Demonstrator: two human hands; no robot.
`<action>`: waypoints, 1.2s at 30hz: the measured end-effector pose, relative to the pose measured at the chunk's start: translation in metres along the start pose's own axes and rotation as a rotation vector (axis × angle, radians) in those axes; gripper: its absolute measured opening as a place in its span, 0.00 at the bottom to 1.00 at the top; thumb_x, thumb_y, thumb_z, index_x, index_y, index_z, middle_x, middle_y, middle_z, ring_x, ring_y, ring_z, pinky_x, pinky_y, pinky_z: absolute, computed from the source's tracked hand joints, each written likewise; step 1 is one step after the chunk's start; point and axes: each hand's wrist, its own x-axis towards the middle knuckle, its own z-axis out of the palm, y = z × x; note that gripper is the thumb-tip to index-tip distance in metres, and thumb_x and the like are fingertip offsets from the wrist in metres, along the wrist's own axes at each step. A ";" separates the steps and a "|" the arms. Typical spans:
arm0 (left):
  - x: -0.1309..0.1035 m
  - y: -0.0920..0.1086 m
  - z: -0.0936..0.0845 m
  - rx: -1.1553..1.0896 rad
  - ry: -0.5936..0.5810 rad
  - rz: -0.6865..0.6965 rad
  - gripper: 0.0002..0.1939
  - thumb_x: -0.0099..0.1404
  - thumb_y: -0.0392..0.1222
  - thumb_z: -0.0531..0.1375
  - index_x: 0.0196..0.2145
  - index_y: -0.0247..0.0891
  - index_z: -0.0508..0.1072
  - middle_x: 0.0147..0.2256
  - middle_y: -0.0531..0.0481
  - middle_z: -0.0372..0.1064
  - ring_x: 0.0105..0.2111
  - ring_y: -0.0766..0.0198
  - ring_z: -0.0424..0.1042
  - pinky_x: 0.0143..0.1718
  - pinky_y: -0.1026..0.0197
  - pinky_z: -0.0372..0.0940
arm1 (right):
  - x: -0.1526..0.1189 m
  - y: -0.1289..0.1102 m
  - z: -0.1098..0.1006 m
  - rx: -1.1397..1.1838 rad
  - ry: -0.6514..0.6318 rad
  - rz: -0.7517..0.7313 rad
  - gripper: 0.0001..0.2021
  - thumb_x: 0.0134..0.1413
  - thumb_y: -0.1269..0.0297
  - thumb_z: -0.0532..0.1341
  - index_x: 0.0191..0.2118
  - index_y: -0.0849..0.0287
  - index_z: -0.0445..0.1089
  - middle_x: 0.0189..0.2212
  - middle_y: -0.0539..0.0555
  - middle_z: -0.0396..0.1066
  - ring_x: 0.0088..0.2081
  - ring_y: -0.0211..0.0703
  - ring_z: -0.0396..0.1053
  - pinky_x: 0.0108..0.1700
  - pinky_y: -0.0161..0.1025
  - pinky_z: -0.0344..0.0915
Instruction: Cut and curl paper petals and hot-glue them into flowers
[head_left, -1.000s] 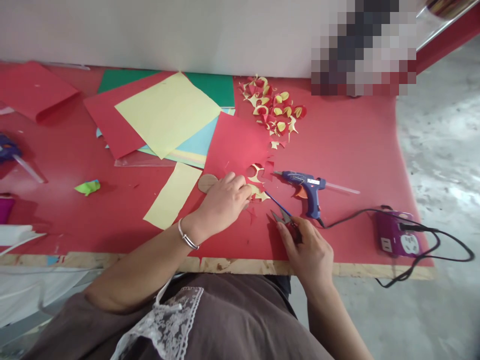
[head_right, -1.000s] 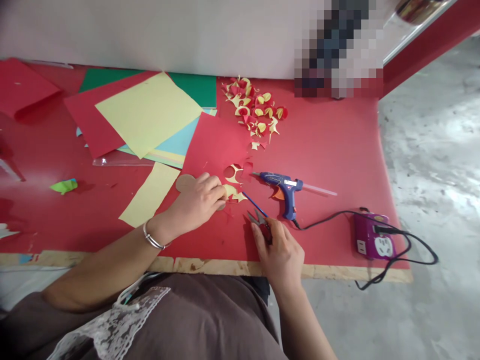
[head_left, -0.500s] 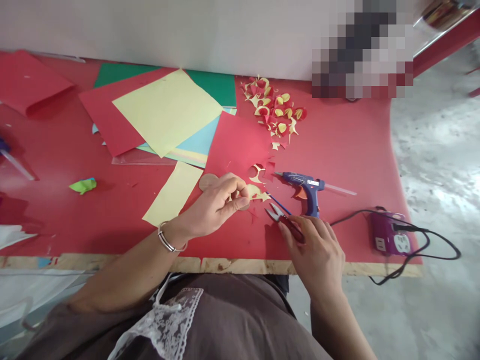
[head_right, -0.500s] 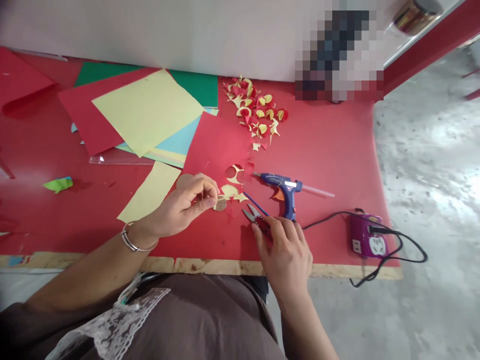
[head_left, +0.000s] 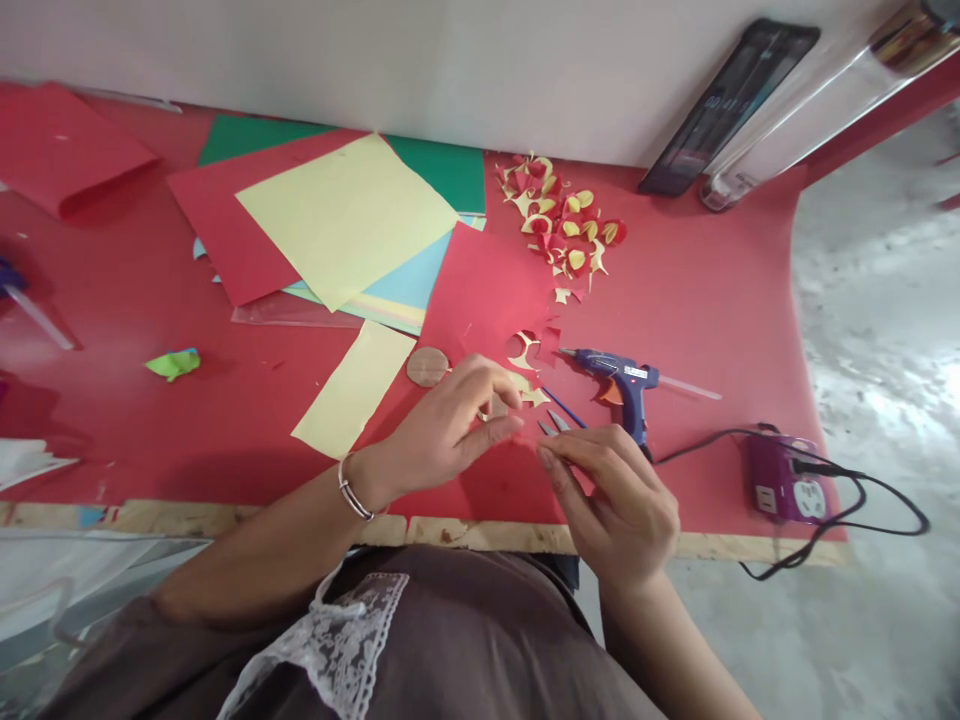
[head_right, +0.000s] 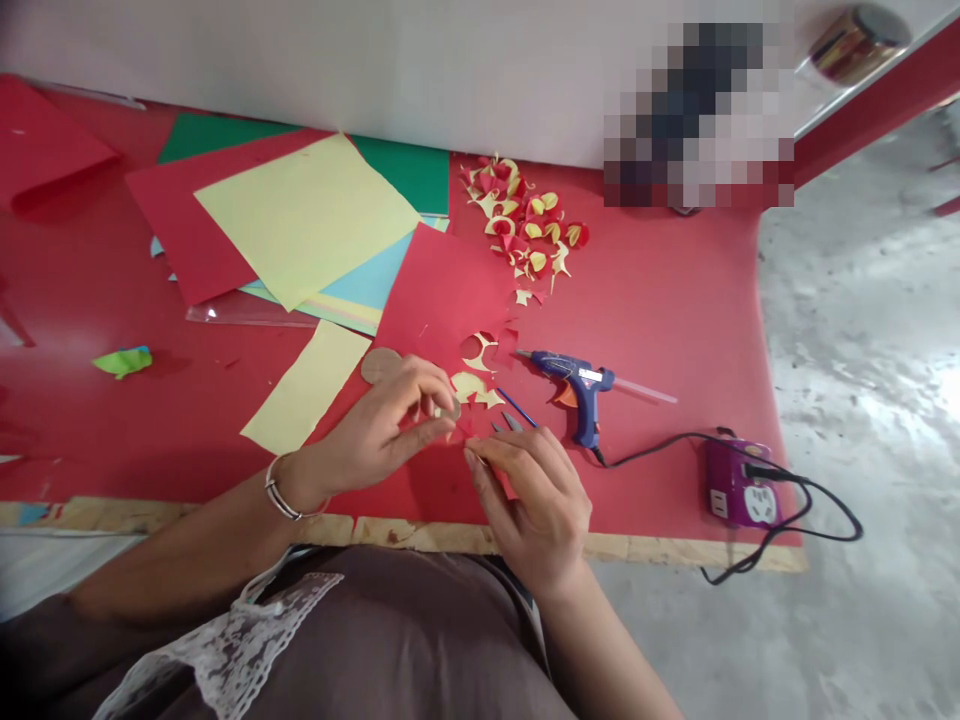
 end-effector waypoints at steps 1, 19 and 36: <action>0.000 0.000 0.000 -0.033 0.061 -0.076 0.13 0.79 0.53 0.59 0.42 0.42 0.69 0.40 0.47 0.73 0.38 0.61 0.73 0.43 0.57 0.73 | -0.001 0.002 0.000 -0.034 0.012 -0.036 0.11 0.66 0.76 0.66 0.47 0.53 0.78 0.36 0.54 0.82 0.36 0.46 0.79 0.40 0.45 0.76; -0.001 -0.013 0.017 -0.668 0.000 -0.531 0.14 0.63 0.50 0.74 0.37 0.36 0.80 0.33 0.48 0.81 0.33 0.64 0.80 0.39 0.61 0.79 | 0.002 0.019 0.014 -0.155 -0.154 -0.243 0.12 0.67 0.75 0.65 0.52 0.55 0.77 0.38 0.55 0.82 0.35 0.44 0.76 0.41 0.44 0.76; -0.001 -0.014 0.014 -0.221 0.089 -0.308 0.03 0.70 0.38 0.65 0.42 0.40 0.78 0.38 0.50 0.82 0.37 0.64 0.82 0.43 0.60 0.78 | -0.011 0.027 0.024 -0.169 -0.193 -0.242 0.09 0.67 0.77 0.63 0.48 0.59 0.76 0.34 0.56 0.80 0.34 0.44 0.74 0.39 0.41 0.73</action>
